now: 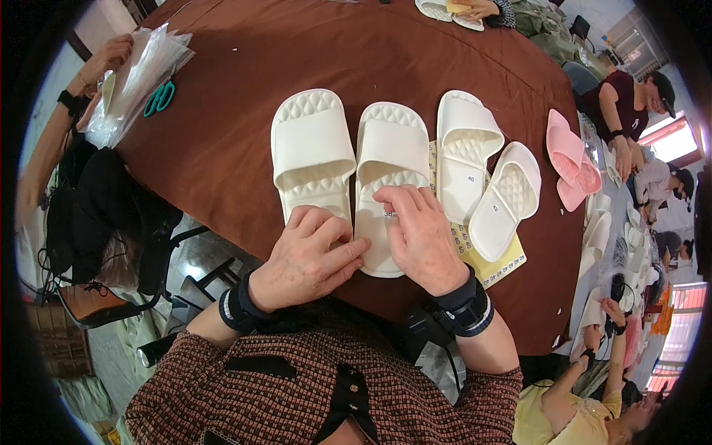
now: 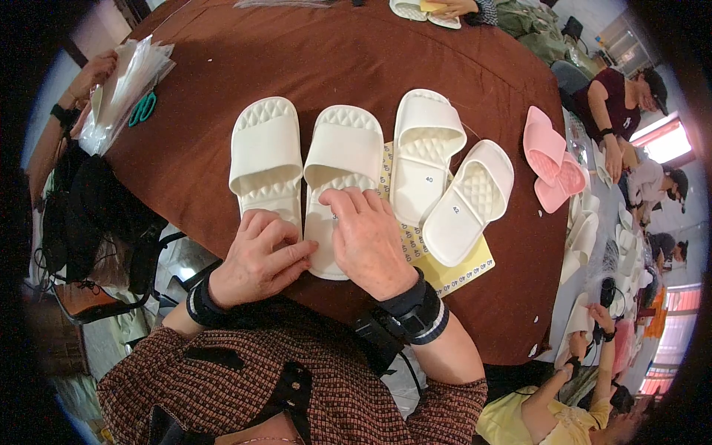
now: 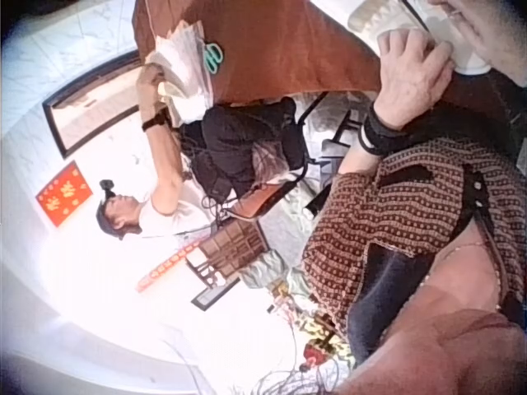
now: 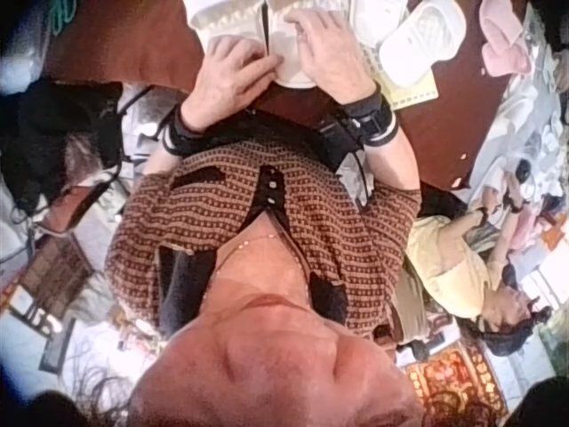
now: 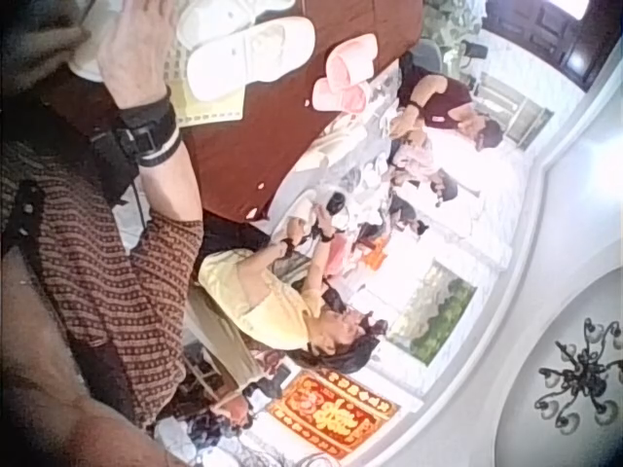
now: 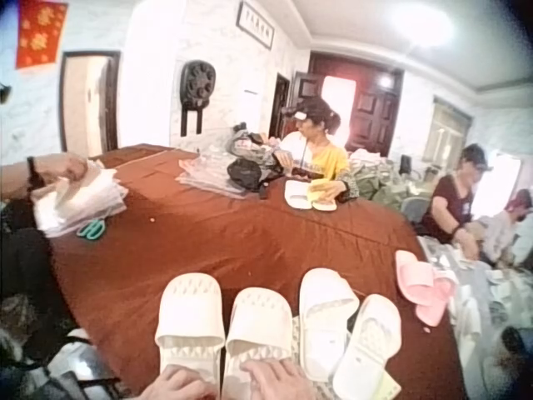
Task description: Inspecting and sorting white plastic slippers by size labels on a circular table.
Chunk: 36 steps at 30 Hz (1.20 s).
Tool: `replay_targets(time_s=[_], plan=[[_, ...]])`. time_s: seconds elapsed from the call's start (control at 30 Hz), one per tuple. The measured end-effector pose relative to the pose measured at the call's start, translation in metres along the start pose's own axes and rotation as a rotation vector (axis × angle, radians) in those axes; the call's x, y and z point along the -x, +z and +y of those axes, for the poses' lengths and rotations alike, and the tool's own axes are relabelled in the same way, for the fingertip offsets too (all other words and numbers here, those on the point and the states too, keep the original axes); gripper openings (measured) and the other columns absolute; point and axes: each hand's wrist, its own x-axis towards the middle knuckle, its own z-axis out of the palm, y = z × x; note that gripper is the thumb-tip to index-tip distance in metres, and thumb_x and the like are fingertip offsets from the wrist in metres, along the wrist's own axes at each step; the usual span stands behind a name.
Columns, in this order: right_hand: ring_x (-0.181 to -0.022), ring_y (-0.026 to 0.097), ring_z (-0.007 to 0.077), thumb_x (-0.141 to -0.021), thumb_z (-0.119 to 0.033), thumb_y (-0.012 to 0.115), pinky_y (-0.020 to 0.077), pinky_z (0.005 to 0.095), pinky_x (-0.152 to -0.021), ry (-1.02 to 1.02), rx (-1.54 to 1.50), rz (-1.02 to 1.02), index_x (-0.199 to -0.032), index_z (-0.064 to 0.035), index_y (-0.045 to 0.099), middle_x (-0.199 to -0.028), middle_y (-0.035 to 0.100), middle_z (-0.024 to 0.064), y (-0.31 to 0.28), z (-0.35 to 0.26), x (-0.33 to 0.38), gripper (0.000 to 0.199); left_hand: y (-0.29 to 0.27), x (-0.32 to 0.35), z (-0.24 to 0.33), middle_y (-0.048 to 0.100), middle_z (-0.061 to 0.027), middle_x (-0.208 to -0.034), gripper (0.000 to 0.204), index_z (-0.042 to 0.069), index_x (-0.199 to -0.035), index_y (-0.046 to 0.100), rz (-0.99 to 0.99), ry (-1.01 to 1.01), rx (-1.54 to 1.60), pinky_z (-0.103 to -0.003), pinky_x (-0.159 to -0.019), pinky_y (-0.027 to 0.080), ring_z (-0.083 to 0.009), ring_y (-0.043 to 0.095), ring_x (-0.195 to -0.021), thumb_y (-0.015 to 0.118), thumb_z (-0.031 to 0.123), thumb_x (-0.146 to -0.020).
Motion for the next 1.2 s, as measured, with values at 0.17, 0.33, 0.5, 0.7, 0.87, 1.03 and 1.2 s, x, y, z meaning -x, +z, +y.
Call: replay_targets(time_s=[0.17,0.33,0.5,0.7,0.87,1.03,1.2], plan=[[-0.095,0.056,0.032,-0.078,0.003,0.055,0.0432,0.0428,-0.085,-0.004,0.007,-0.006,-0.113,-0.0082,0.056,-0.103,0.061,0.01,-0.0013,-0.0009,0.0,0.037,-0.0006,-0.0013,0.0007,0.055,-0.0032,-0.097,0.033,0.011,-0.106,0.07,-0.001,0.001,0.001,-0.04,-0.084,0.041,-0.0254,0.052,-0.094,0.078,0.013,-0.074],[-0.093,0.056,0.0316,-0.078,0.003,0.054,0.0427,0.0423,-0.083,-0.009,0.019,0.002,-0.113,-0.0084,0.056,-0.102,0.06,0.0096,-0.0006,-0.001,-0.0003,0.036,-0.0008,-0.0018,0.0007,0.056,-0.0025,-0.097,0.033,0.011,-0.106,0.07,0.004,0.0,-0.004,-0.039,-0.084,0.041,-0.0248,0.052,-0.094,0.078,0.013,-0.073],[-0.093,0.056,0.0321,-0.078,0.003,0.055,0.0427,0.0427,-0.083,0.009,0.014,-0.046,-0.113,-0.0077,0.056,-0.102,0.06,0.0107,-0.0017,-0.0016,0.0001,0.036,-0.0005,-0.0021,0.0009,0.055,-0.0027,-0.096,0.03,0.011,-0.104,0.07,0.018,-0.001,-0.005,-0.038,-0.084,0.041,-0.0241,0.052,-0.092,0.077,0.014,-0.075],[-0.095,0.057,0.0334,-0.078,0.003,0.055,0.0433,0.0437,-0.085,0.004,-0.026,0.002,-0.114,-0.007,0.056,-0.103,0.06,0.0121,0.0008,0.0012,0.0008,0.038,-0.0006,-0.0021,0.0014,0.054,-0.0025,-0.094,0.028,0.011,-0.103,0.069,0.026,0.0,-0.009,-0.037,-0.085,0.041,-0.0229,0.053,-0.092,0.076,0.015,-0.076],[-0.096,0.057,0.0332,-0.077,0.003,0.055,0.0436,0.0441,-0.086,-0.011,0.003,-0.007,-0.114,-0.0073,0.057,-0.104,0.061,0.0121,-0.0001,-0.0002,0.0004,0.038,0.0002,-0.0006,0.0,0.055,-0.0026,-0.096,0.032,0.011,-0.105,0.07,0.018,0.005,0.001,-0.039,-0.084,0.041,-0.0245,0.052,-0.093,0.078,0.013,-0.073],[-0.095,0.057,0.0328,-0.077,0.003,0.056,0.0437,0.0441,-0.086,-0.013,0.014,-0.019,-0.114,-0.0075,0.056,-0.104,0.06,0.0117,0.0002,-0.0008,-0.0001,0.039,-0.0004,-0.0003,0.0,0.056,-0.0027,-0.096,0.03,0.01,-0.103,0.071,0.02,0.006,0.002,-0.039,-0.084,0.041,-0.0246,0.052,-0.093,0.078,0.013,-0.074],[-0.095,0.057,0.0329,-0.078,0.003,0.055,0.0436,0.0439,-0.085,0.0,0.002,-0.014,-0.113,-0.0074,0.057,-0.103,0.06,0.0117,-0.0002,-0.0012,-0.0002,0.037,0.0002,-0.0004,-0.0004,0.056,-0.0026,-0.096,0.03,0.011,-0.103,0.071,0.021,0.005,0.002,-0.039,-0.084,0.041,-0.0245,0.052,-0.093,0.078,0.014,-0.074]])
